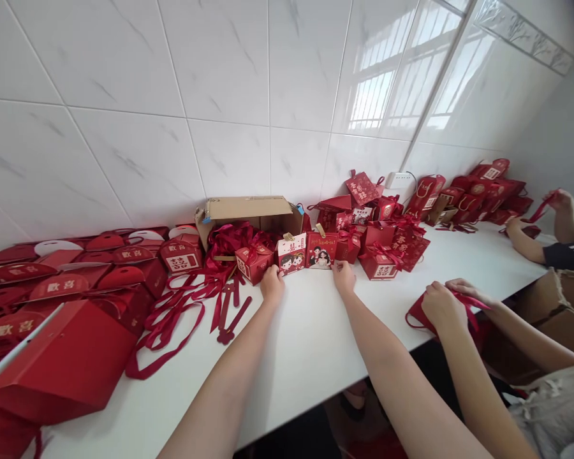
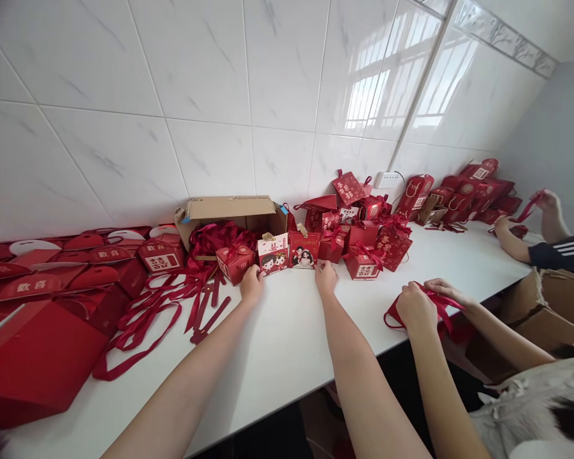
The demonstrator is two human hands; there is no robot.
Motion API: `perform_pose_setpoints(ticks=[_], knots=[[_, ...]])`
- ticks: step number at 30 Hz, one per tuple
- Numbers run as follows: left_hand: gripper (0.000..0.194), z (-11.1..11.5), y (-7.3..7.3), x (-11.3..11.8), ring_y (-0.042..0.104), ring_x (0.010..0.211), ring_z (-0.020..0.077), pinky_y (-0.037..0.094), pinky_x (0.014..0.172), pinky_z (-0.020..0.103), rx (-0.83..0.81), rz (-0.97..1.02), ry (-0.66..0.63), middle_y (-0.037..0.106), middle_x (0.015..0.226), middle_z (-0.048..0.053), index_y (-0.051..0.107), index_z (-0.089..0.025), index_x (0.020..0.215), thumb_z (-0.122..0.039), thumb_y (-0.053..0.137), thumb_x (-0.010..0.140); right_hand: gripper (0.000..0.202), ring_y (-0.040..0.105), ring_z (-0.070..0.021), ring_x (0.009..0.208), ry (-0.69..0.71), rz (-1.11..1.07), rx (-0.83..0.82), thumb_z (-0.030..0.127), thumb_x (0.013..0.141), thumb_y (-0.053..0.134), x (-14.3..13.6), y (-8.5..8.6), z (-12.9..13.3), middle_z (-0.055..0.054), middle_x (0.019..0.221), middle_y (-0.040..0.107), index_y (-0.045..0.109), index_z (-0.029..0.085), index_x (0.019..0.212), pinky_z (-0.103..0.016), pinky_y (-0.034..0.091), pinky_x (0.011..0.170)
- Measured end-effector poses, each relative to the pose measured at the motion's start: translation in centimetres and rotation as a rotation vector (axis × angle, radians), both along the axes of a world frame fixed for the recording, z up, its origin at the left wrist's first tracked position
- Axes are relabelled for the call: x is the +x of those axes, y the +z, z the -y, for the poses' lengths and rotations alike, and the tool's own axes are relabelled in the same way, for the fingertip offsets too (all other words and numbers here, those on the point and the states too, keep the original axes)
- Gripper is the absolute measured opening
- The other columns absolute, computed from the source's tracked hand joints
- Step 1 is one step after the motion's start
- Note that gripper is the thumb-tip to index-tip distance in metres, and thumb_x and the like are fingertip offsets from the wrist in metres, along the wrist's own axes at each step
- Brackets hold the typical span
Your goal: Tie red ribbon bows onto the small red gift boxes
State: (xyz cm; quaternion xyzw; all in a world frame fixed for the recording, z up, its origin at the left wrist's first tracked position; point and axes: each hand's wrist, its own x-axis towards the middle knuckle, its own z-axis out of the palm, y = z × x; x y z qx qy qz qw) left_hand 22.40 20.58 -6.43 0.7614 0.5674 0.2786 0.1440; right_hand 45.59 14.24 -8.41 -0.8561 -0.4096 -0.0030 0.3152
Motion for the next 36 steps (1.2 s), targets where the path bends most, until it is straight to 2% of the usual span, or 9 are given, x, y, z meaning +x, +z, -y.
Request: perform_pose_setpoints(ticks=[8, 12, 16, 18, 22, 26, 28, 32, 36], knots=[[0.029, -0.5, -0.2, 0.7, 0.059, 0.101, 0.0208, 0.05, 0.088, 0.043, 0.001, -0.027, 0.019, 0.06, 0.113, 0.009, 0.057, -0.014, 0.113, -0.032, 0.054, 0.091, 0.029, 0.056, -0.0219, 0.107, 0.015, 0.119, -0.004, 0.034, 0.094, 0.052, -1.7, 0.1, -0.8, -0.009, 0.122, 0.055, 0.056, 0.017, 0.117, -0.044, 0.048, 0.092], [0.032, -0.7, -0.6, 1.0, 0.056, 0.108, 0.0233, 0.046, 0.093, 0.047, -0.003, -0.04, -0.03, 0.058, 0.119, 0.01, 0.056, -0.014, 0.116, -0.033, 0.055, 0.09, 0.027, 0.054, -0.0211, 0.11, -0.001, 0.116, -0.034, 0.035, 0.095, 0.05, -1.8, 0.0, -1.8, -0.01, 0.127, 0.053, 0.057, 0.021, 0.117, -0.043, 0.046, 0.096], [0.036, -0.7, -0.9, 1.3, 0.051, 0.117, 0.026, 0.041, 0.1, 0.051, -0.006, -0.004, -0.068, 0.053, 0.127, 0.011, 0.054, -0.015, 0.122, -0.032, 0.056, 0.089, 0.035, 0.051, -0.0257, 0.113, -0.021, 0.102, -0.041, 0.038, 0.091, 0.055, -1.7, 0.0, -2.1, -0.012, 0.127, 0.052, 0.056, 0.018, 0.119, -0.049, 0.041, 0.097], [0.039, -0.6, -0.9, 1.1, 0.049, 0.12, 0.0271, 0.039, 0.101, 0.052, -0.005, 0.038, -0.068, 0.051, 0.13, 0.011, 0.051, -0.016, 0.125, -0.032, 0.056, 0.089, 0.033, 0.049, -0.0288, 0.114, -0.036, 0.113, -0.032, 0.034, 0.092, 0.051, -1.7, 0.5, -1.8, -0.015, 0.127, 0.051, 0.058, 0.016, 0.119, -0.05, 0.039, 0.097], [0.041, -0.2, -1.3, 0.0, 0.051, 0.117, 0.0262, 0.042, 0.098, 0.05, -0.01, 0.16, -0.057, 0.051, 0.128, 0.012, 0.048, -0.016, 0.127, -0.031, 0.055, 0.09, 0.038, 0.038, -0.0321, 0.124, -0.035, 0.206, 0.017, 0.025, 0.095, 0.034, -0.6, 3.8, -1.5, -0.015, 0.137, 0.043, 0.057, 0.017, 0.125, -0.048, 0.03, 0.101], [0.033, 0.5, -1.9, -1.3, 0.058, 0.104, 0.0216, 0.049, 0.09, 0.044, -0.04, 0.278, -0.082, 0.059, 0.116, 0.009, 0.054, -0.015, 0.118, -0.032, 0.054, 0.091, 0.043, 0.019, -0.0291, 0.137, 0.026, 0.313, 0.011, 0.032, 0.098, 0.028, 2.1, 8.0, -2.6, -0.006, 0.15, 0.028, 0.043, 0.024, 0.138, -0.045, 0.021, 0.108], [0.029, 0.7, -2.1, -1.7, 0.059, 0.101, 0.0207, 0.049, 0.089, 0.043, -0.053, 0.325, -0.1, 0.06, 0.112, 0.009, 0.056, -0.014, 0.114, -0.032, 0.054, 0.09, 0.041, 0.024, -0.0299, 0.136, 0.049, 0.319, -0.063, 0.036, 0.098, 0.032, 3.1, 8.9, -3.2, -0.007, 0.148, 0.033, 0.046, 0.026, 0.136, -0.046, 0.024, 0.107], [0.026, 0.6, -2.1, -2.0, 0.059, 0.101, 0.02, 0.05, 0.089, 0.042, -0.074, 0.396, -0.13, 0.061, 0.111, 0.008, 0.058, -0.014, 0.11, -0.031, 0.055, 0.09, 0.041, 0.042, -0.0285, 0.124, 0.025, 0.313, -0.231, 0.041, 0.093, 0.049, 3.6, 8.0, -3.1, -0.01, 0.133, 0.047, 0.05, 0.02, 0.128, -0.05, 0.034, 0.102], [0.026, 0.4, -2.2, -2.0, 0.06, 0.099, 0.0199, 0.05, 0.087, 0.042, -0.088, 0.435, -0.146, 0.061, 0.109, 0.008, 0.058, -0.014, 0.109, -0.031, 0.056, 0.09, 0.041, 0.041, -0.032, 0.125, -0.108, 0.315, -0.313, 0.032, 0.094, 0.048, 3.6, 6.8, -1.6, -0.013, 0.132, 0.046, 0.045, 0.017, 0.131, -0.057, 0.032, 0.101]])
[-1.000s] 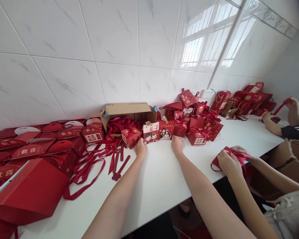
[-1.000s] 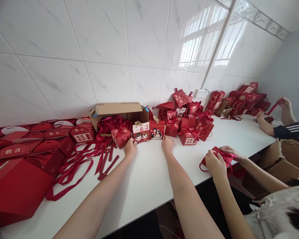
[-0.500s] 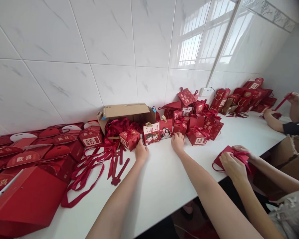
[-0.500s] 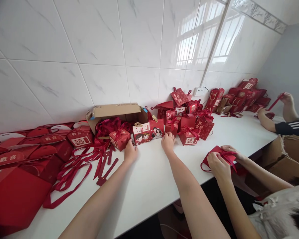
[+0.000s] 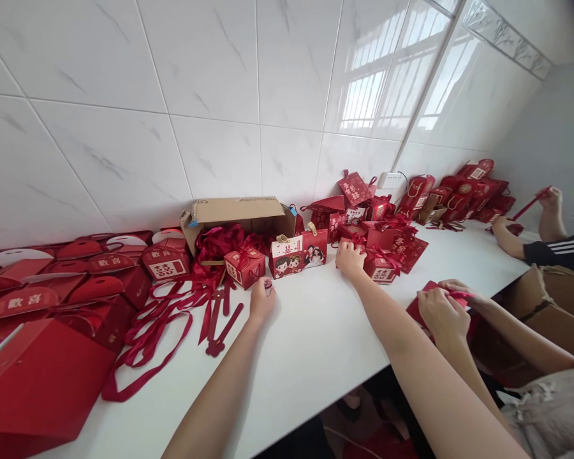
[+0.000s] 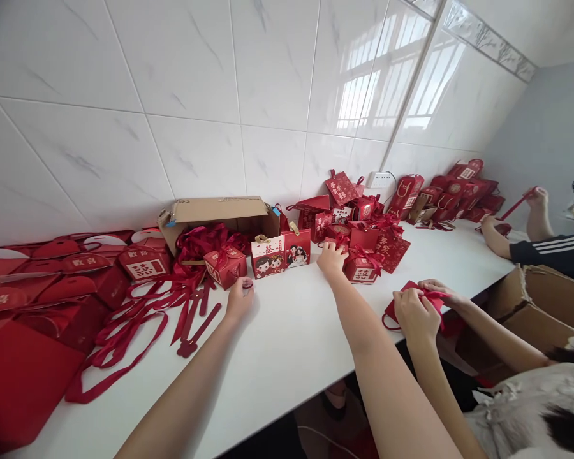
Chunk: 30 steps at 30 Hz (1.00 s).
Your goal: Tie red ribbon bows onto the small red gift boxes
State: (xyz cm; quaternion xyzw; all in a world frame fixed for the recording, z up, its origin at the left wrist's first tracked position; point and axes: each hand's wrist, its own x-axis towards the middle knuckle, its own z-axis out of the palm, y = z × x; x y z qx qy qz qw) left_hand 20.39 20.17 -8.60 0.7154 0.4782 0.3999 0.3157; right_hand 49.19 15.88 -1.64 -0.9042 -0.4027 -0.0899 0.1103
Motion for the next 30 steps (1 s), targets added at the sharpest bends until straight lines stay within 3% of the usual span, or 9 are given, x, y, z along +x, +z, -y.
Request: perform_pose_setpoints(ticks=[5, 9, 12, 14, 16, 18, 22, 26, 30], knots=[[0.026, 0.1, -0.2, -0.1, 0.06, 0.098, 0.0194, 0.051, 0.086, 0.041, 0.002, 0.011, -0.02, 0.062, 0.108, 0.008, 0.059, -0.013, 0.108, -0.031, 0.056, 0.09, 0.045, 0.036, -0.0448, 0.127, -0.175, -0.012, -0.034, 0.015, 0.089, 0.038, 2.4, 0.2, 2.8, -0.025, 0.133, 0.042, 0.043, 0.009, 0.133, -0.07, 0.027, 0.093], [0.025, 0.1, -0.2, -0.1, 0.06, 0.098, 0.0196, 0.05, 0.086, 0.041, 0.002, -0.001, -0.036, 0.062, 0.107, 0.008, 0.059, -0.013, 0.107, -0.032, 0.056, 0.09, 0.047, 0.029, -0.0455, 0.131, -0.23, 0.029, -0.021, 0.013, 0.087, 0.036, 3.7, 0.3, 4.7, -0.028, 0.139, 0.035, 0.043, 0.005, 0.133, -0.07, 0.023, 0.096], [0.024, 0.1, -0.1, 0.0, 0.06, 0.099, 0.0199, 0.049, 0.088, 0.042, 0.003, -0.023, -0.045, 0.062, 0.106, 0.007, 0.059, -0.013, 0.106, -0.031, 0.056, 0.089, 0.054, 0.01, -0.0416, 0.14, -0.174, 0.122, 0.015, 0.011, 0.086, 0.035, 3.4, 0.3, 4.7, -0.026, 0.151, 0.014, 0.034, 0.002, 0.14, -0.063, 0.015, 0.105], [0.023, 0.2, 0.1, 0.0, 0.059, 0.1, 0.0201, 0.048, 0.089, 0.042, 0.011, -0.044, -0.049, 0.062, 0.104, 0.007, 0.059, -0.013, 0.104, -0.029, 0.057, 0.089, 0.06, -0.003, -0.0331, 0.143, -0.066, 0.179, 0.021, 0.012, 0.086, 0.035, 3.1, 0.3, 3.9, -0.017, 0.156, 0.0, 0.026, 0.005, 0.145, -0.054, 0.009, 0.112], [0.019, 0.3, 0.2, 0.1, 0.058, 0.101, 0.0205, 0.046, 0.091, 0.043, 0.021, -0.07, -0.048, 0.062, 0.102, 0.006, 0.059, -0.013, 0.102, -0.025, 0.057, 0.087, 0.063, -0.007, -0.0235, 0.144, 0.052, 0.206, 0.007, 0.012, 0.087, 0.035, 3.1, 0.3, 2.3, -0.007, 0.158, -0.003, 0.02, 0.012, 0.148, -0.045, 0.007, 0.115], [0.015, 0.4, 0.3, 0.2, 0.057, 0.102, 0.0212, 0.044, 0.093, 0.042, 0.03, -0.1, -0.037, 0.063, 0.101, 0.006, 0.058, -0.015, 0.099, -0.018, 0.056, 0.084, 0.064, -0.005, -0.0204, 0.144, 0.107, 0.196, -0.009, 0.013, 0.087, 0.037, 3.7, 0.2, 0.3, -0.005, 0.158, -0.001, 0.021, 0.013, 0.148, -0.04, 0.009, 0.115], [0.021, 0.3, 0.3, 0.6, 0.056, 0.102, 0.0243, 0.039, 0.096, 0.044, 0.032, -0.156, 0.001, 0.064, 0.099, 0.007, 0.056, -0.019, 0.094, -0.01, 0.051, 0.076, 0.056, 0.006, -0.0278, 0.143, 0.065, 0.111, -0.046, 0.015, 0.087, 0.042, 5.7, -0.1, -3.9, -0.013, 0.156, 0.009, 0.034, 0.008, 0.142, -0.047, 0.017, 0.112], [0.032, 0.3, 0.4, 0.8, 0.056, 0.103, 0.0245, 0.037, 0.097, 0.043, 0.028, -0.191, 0.026, 0.064, 0.1, 0.006, 0.056, -0.021, 0.094, -0.004, 0.046, 0.069, 0.05, 0.013, -0.0282, 0.142, 0.095, 0.079, -0.073, 0.027, 0.092, 0.048, 7.8, 0.0, -6.8, -0.011, 0.155, 0.019, 0.038, 0.015, 0.14, -0.05, 0.017, 0.113], [0.033, 0.2, 0.5, 0.7, 0.055, 0.102, 0.0253, 0.038, 0.095, 0.043, 0.022, -0.224, 0.033, 0.064, 0.099, 0.006, 0.056, -0.021, 0.091, -0.003, 0.045, 0.065, 0.047, 0.038, -0.0297, 0.13, 0.147, 0.077, -0.079, 0.039, 0.092, 0.053, 9.9, 0.9, -8.5, -0.011, 0.144, 0.037, 0.045, 0.019, 0.133, -0.055, 0.03, 0.106]])
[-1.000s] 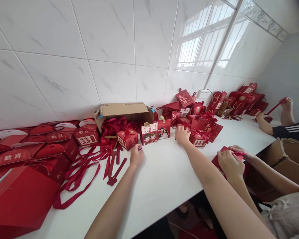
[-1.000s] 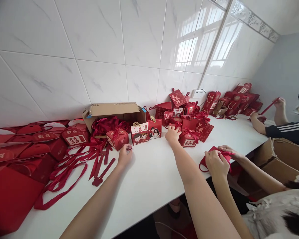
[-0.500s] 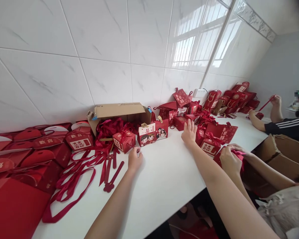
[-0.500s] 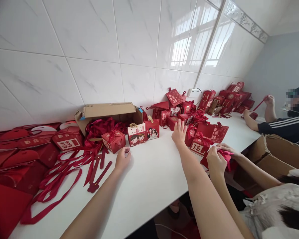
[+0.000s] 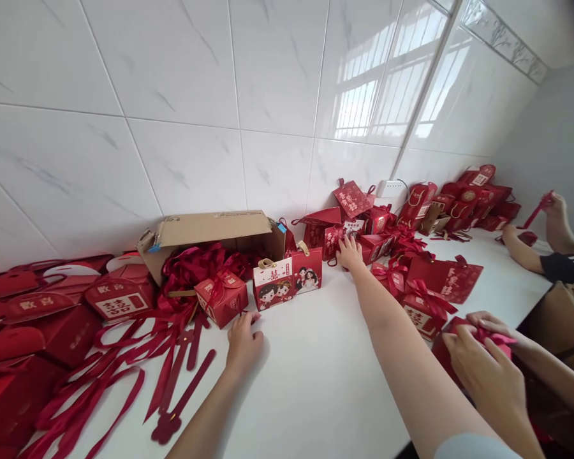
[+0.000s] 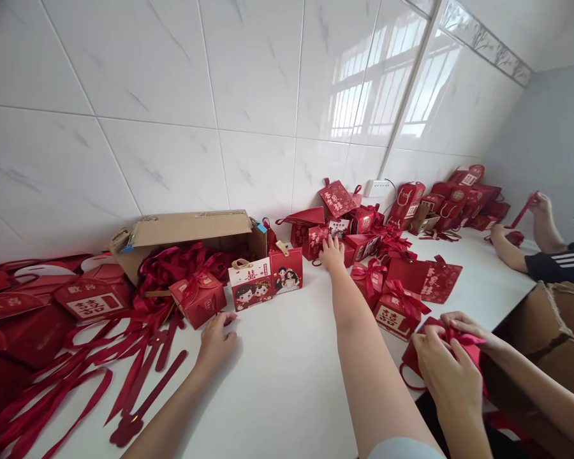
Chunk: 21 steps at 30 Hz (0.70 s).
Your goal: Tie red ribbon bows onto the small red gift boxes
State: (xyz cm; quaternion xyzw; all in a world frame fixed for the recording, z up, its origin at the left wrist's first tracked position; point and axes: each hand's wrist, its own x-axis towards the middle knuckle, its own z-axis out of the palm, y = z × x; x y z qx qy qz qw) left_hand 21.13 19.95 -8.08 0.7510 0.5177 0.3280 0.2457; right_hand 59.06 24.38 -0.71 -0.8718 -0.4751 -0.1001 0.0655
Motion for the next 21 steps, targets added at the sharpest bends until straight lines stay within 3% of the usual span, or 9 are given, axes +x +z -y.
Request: perform_pose_setpoints(ticks=[5, 9, 13, 17, 21], knots=[[0.032, -0.1, 0.1, 0.1, 0.055, 0.101, 0.0252, 0.039, 0.093, 0.044, -0.017, -0.04, 0.014, 0.064, 0.098, 0.005, 0.056, -0.022, 0.09, -0.004, 0.043, 0.066, 0.037, 0.056, -0.0234, 0.109, -0.1, 0.0, -0.031, 0.04, 0.093, 0.053, 4.1, 1.5, -0.1, -0.01, 0.121, 0.056, 0.055, 0.015, 0.119, -0.047, 0.045, 0.095], [0.03, -0.1, 0.1, 0.2, 0.053, 0.103, 0.0256, 0.037, 0.095, 0.044, -0.027, -0.067, 0.016, 0.063, 0.1, 0.005, 0.056, -0.022, 0.091, -0.006, 0.044, 0.068, 0.033, 0.056, -0.023, 0.108, -0.298, 0.026, -0.042, 0.036, 0.092, 0.056, 7.2, 1.5, 0.9, -0.009, 0.119, 0.057, 0.057, 0.014, 0.116, -0.046, 0.045, 0.094], [0.031, 0.0, 0.0, 0.3, 0.053, 0.103, 0.0257, 0.037, 0.095, 0.043, -0.029, -0.081, 0.014, 0.063, 0.1, 0.005, 0.055, -0.022, 0.092, -0.007, 0.043, 0.069, 0.035, 0.051, -0.0255, 0.115, -0.399, 0.064, 0.012, 0.033, 0.092, 0.055, 8.2, 0.7, 1.7, -0.01, 0.126, 0.051, 0.053, 0.015, 0.122, -0.047, 0.043, 0.096], [0.032, 0.1, -0.3, 0.4, 0.053, 0.103, 0.0262, 0.036, 0.095, 0.044, -0.008, -0.093, 0.014, 0.063, 0.1, 0.005, 0.056, -0.023, 0.093, -0.007, 0.043, 0.068, 0.045, 0.038, -0.0306, 0.125, -0.33, 0.059, 0.078, 0.02, 0.089, 0.053, 8.2, 1.0, 0.8, -0.017, 0.138, 0.041, 0.043, 0.01, 0.132, -0.047, 0.037, 0.099], [0.033, -0.1, -0.7, 0.4, 0.054, 0.104, 0.0267, 0.035, 0.095, 0.044, 0.014, -0.12, 0.009, 0.064, 0.1, 0.005, 0.057, -0.023, 0.092, -0.007, 0.044, 0.066, 0.069, 0.032, -0.0288, 0.131, -0.136, -0.004, 0.115, 0.015, 0.085, 0.052, 8.7, 3.0, -1.9, -0.015, 0.151, 0.022, 0.021, 0.015, 0.147, -0.041, 0.038, 0.099]])
